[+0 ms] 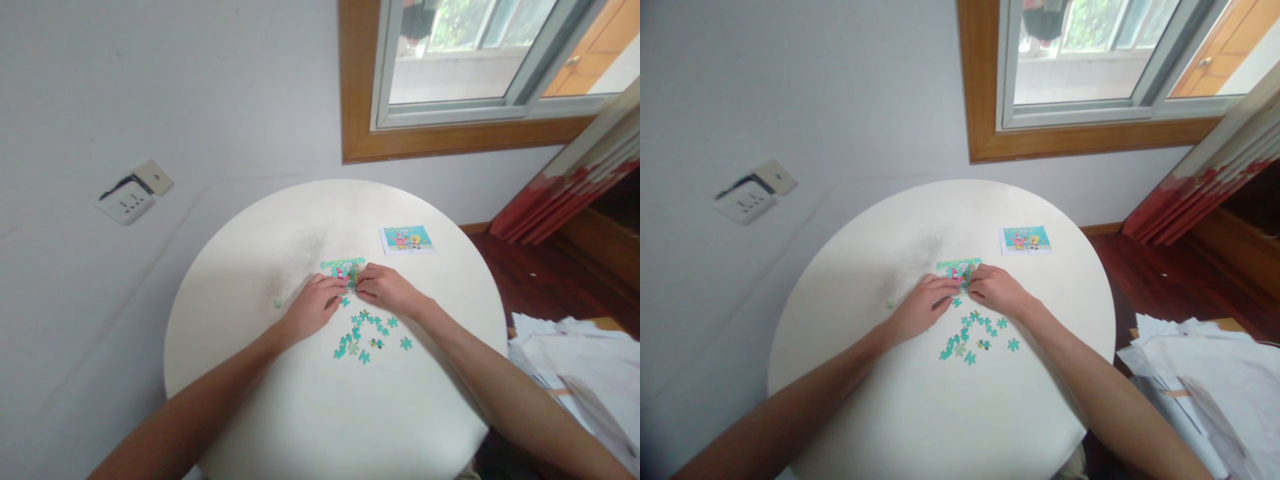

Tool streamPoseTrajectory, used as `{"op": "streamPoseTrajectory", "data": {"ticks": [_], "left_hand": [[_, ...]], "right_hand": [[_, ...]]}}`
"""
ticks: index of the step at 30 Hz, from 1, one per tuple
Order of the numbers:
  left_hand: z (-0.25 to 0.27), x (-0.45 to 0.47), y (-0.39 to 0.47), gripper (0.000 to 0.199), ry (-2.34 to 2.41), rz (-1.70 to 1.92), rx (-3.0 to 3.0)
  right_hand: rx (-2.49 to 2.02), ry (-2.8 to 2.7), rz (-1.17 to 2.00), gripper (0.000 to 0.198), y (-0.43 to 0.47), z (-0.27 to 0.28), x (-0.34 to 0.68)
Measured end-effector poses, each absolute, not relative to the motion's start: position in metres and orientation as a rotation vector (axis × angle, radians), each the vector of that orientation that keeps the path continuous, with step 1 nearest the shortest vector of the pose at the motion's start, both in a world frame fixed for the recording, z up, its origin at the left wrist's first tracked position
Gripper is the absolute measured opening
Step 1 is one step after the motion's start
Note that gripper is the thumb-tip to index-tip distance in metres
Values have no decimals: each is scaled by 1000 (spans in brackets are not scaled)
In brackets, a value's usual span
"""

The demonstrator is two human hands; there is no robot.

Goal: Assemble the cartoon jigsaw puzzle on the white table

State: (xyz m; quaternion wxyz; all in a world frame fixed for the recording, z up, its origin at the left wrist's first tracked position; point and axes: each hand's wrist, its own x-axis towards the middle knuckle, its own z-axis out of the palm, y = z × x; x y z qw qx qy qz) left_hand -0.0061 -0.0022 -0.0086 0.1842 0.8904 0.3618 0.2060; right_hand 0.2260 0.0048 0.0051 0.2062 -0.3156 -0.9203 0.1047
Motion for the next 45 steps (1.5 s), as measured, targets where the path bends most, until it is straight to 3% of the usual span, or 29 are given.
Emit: {"op": "streamPoseTrajectory", "data": {"ticks": [15,25,45], "left_hand": [[-9,-7,-2,26,1014,551,2507],[-1,-1,-9,35,1091,497,2675],[-7,-1,-3,40,1117,449,2714]], "right_hand": [[-920,-2506,283,17,4,4,227],[-1216,-2173,276,42,15,-5,246],[-1556,-2029,294,35,20,-12,252]]}}
